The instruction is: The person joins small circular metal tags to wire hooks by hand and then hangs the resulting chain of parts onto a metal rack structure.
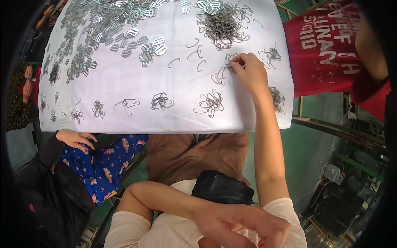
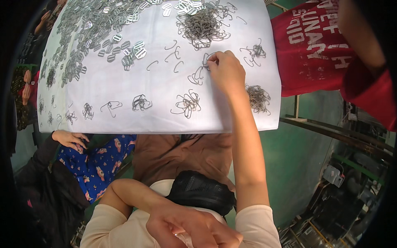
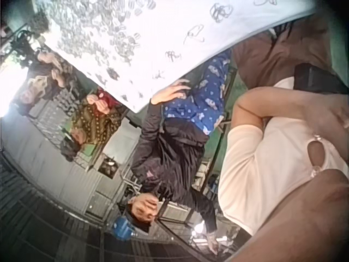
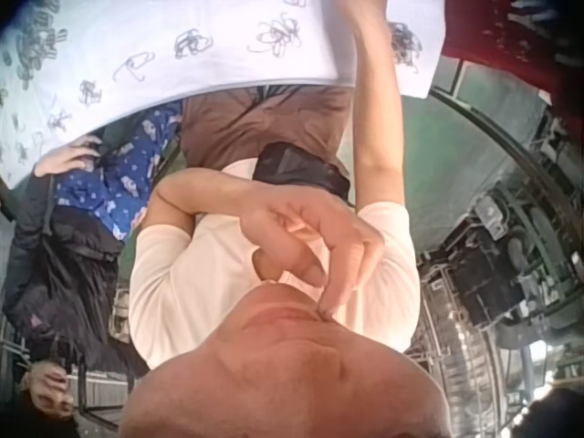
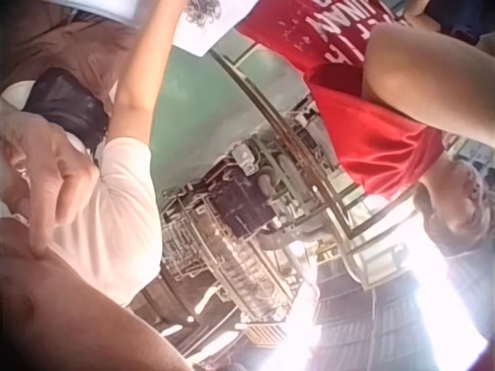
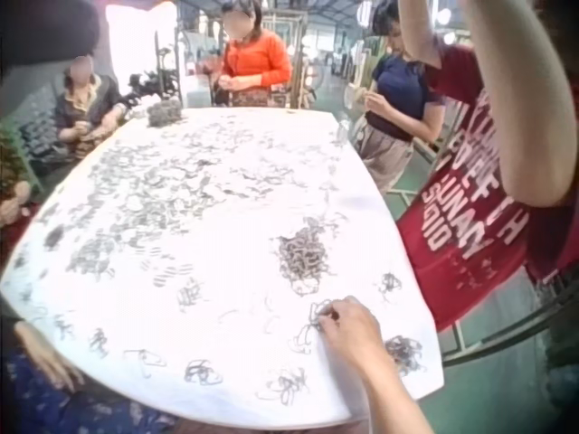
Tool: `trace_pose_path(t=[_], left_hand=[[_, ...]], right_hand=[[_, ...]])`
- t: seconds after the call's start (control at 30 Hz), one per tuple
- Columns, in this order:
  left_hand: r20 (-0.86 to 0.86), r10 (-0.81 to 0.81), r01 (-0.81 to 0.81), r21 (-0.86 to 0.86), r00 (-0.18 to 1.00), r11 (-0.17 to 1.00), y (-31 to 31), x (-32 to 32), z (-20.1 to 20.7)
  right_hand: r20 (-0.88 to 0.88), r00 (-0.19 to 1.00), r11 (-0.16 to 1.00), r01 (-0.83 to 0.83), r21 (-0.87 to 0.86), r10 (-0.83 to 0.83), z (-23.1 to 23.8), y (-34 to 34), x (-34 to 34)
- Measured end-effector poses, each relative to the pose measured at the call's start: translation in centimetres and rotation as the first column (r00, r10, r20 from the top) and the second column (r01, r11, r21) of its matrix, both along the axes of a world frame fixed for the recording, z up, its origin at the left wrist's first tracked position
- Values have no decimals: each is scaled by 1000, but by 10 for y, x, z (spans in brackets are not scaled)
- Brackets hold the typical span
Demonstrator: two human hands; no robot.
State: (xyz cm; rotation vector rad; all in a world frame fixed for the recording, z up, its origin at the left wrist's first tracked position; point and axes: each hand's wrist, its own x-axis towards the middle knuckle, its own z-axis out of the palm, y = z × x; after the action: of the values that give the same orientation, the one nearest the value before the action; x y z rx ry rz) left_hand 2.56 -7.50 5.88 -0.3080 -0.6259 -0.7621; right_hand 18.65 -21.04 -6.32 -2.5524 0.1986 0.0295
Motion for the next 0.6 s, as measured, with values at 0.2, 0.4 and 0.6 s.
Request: trace_pose_path(t=[0.2,0.4,0.6], left_hand=[[5,-21,21,24,1000,999,4,0,2],[-20,26,-26,27,999,999,7,0,5],[18,-10,10,-28,1000,1000,11,-1,-1]], right_hand=[[-72,996,996,47,-78,-53,-4,13,16],[-102,994,988,52,144,-38,-8,3,22],[-390,921,580,317,750,1,11,-18,10]])
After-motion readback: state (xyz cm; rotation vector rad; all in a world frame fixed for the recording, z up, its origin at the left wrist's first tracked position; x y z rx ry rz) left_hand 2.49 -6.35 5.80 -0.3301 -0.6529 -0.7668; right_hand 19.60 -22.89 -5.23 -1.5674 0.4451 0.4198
